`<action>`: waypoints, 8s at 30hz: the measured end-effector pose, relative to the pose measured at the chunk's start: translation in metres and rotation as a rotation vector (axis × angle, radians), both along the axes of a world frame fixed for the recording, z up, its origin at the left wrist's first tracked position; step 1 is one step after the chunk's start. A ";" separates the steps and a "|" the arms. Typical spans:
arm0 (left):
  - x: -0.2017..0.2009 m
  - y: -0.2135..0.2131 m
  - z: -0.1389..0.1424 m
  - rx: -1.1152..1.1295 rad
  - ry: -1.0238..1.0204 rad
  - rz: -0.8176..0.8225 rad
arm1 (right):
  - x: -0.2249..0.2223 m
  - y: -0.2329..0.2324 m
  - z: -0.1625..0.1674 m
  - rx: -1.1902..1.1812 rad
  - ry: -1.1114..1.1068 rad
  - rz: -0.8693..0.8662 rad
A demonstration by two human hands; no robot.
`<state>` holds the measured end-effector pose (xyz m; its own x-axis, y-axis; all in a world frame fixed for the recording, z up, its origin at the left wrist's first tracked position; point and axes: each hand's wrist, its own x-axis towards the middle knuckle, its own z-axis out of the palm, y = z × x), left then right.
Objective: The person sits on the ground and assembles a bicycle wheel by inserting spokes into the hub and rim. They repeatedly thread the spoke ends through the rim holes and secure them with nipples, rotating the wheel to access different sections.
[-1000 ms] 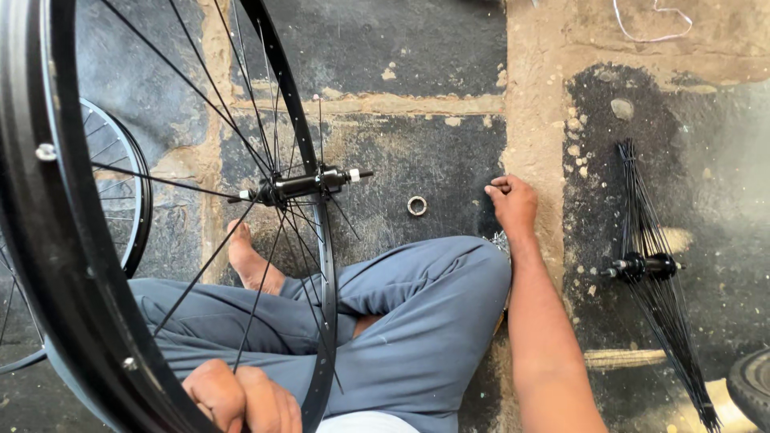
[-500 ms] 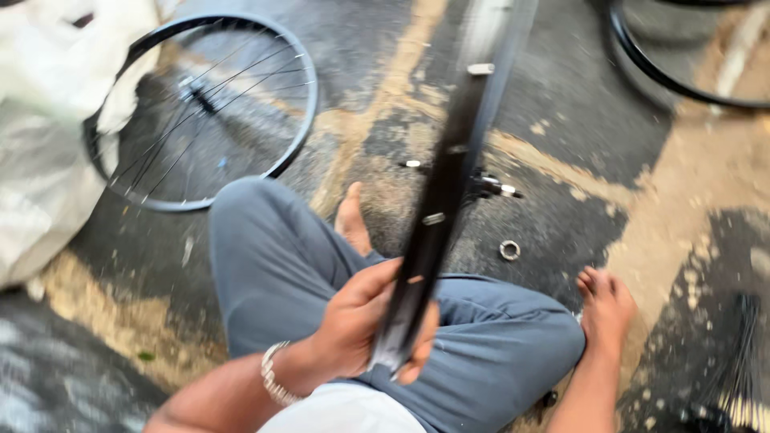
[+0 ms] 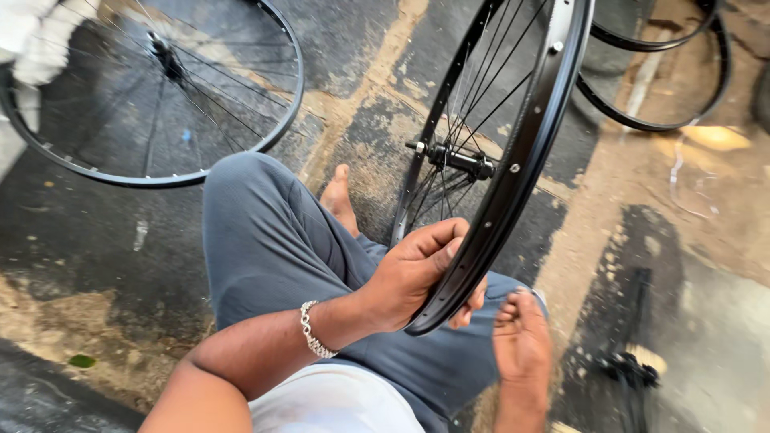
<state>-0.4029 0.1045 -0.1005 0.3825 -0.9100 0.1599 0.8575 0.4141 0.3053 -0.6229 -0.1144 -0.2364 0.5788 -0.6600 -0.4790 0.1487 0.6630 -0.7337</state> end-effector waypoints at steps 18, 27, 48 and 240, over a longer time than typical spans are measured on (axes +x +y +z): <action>0.015 0.028 0.000 -0.093 0.035 0.054 | 0.089 0.136 0.212 -0.187 -0.207 0.244; 0.010 0.023 0.000 -0.085 0.048 0.080 | 0.134 0.191 0.265 -1.828 0.616 0.253; 0.010 0.018 0.003 -0.071 0.058 0.092 | 0.159 0.198 0.297 -2.320 0.789 0.510; -0.022 -0.036 -0.003 -0.120 -0.174 0.115 | -0.056 0.158 0.037 -0.082 0.587 0.793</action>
<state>-0.4249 0.0682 -0.1035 0.4395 -0.8327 0.3368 0.7418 0.5479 0.3867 -0.6792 0.0438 -0.1996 0.5526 -0.2280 -0.8017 -0.7185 0.3572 -0.5968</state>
